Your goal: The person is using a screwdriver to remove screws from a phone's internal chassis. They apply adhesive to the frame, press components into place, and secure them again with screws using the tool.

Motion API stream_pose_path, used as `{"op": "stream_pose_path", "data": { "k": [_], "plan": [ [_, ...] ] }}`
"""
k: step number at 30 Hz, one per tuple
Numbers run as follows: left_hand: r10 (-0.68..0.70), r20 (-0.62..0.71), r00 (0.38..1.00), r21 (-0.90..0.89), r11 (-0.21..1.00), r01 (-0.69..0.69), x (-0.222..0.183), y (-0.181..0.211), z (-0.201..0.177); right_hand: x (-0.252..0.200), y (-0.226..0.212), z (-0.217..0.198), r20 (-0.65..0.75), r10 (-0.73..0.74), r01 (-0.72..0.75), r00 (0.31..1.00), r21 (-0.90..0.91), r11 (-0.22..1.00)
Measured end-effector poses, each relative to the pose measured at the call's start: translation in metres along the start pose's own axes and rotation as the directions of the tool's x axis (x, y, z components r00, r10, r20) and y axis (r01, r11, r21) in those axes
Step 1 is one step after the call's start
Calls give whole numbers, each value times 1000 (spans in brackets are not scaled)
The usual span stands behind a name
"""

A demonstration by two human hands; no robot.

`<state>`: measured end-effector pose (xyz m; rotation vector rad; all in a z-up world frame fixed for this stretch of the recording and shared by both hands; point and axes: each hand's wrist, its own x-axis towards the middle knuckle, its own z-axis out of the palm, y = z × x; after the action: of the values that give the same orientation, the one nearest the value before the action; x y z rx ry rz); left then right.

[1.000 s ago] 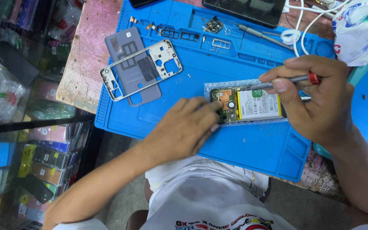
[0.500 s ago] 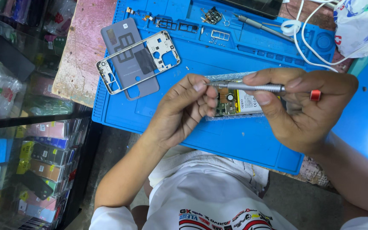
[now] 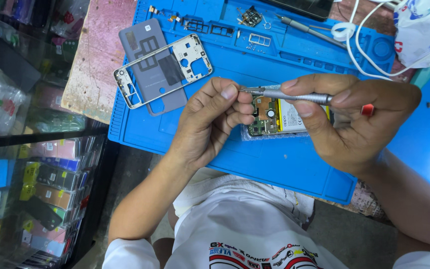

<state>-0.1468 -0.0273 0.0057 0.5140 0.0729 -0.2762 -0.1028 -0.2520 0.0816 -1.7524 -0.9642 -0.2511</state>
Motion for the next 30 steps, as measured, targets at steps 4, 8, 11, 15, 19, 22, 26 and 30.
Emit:
{"op": "stream_pose_path", "data": {
  "k": [4, 8, 11, 15, 19, 22, 26, 30],
  "plan": [
    [14, -27, 1000, 22, 1000, -13, -5, -2, -5, -2, 5, 3, 24, 15, -13, 1000, -59, 998],
    [8, -49, 999, 157, 988, -1, -11, -5, -16, -2, 2, -1, 89, 42, -35, 995, -72, 997],
    [91, -55, 994, 491, 870, -52, -18, -8, -23, -4, 4, 3, 105, 67, -68, 992, 8, 998],
    [300, 106, 948, 869, 436, -235, -26, -5, -21, -7, 9, 6, 198, 102, -87, 975, -81, 993],
    [319, 138, 938, 929, 288, -234, -29, 2, -12, -7, 11, 9, 216, 115, -97, 970, -92, 991],
    [337, 184, 923, 945, 196, -260, -30, 5, -8, -7, 13, 10, 216, 124, -102, 969, -111, 989],
    [325, 234, 917, 959, 79, -272, -30, 7, -6, -6, 15, 8, 218, 139, -106, 966, -156, 982],
    [281, 276, 919, 961, -57, -271, -24, 3, -3, -4, 17, 4, 248, 121, -50, 961, -275, 960]
  ]
}}
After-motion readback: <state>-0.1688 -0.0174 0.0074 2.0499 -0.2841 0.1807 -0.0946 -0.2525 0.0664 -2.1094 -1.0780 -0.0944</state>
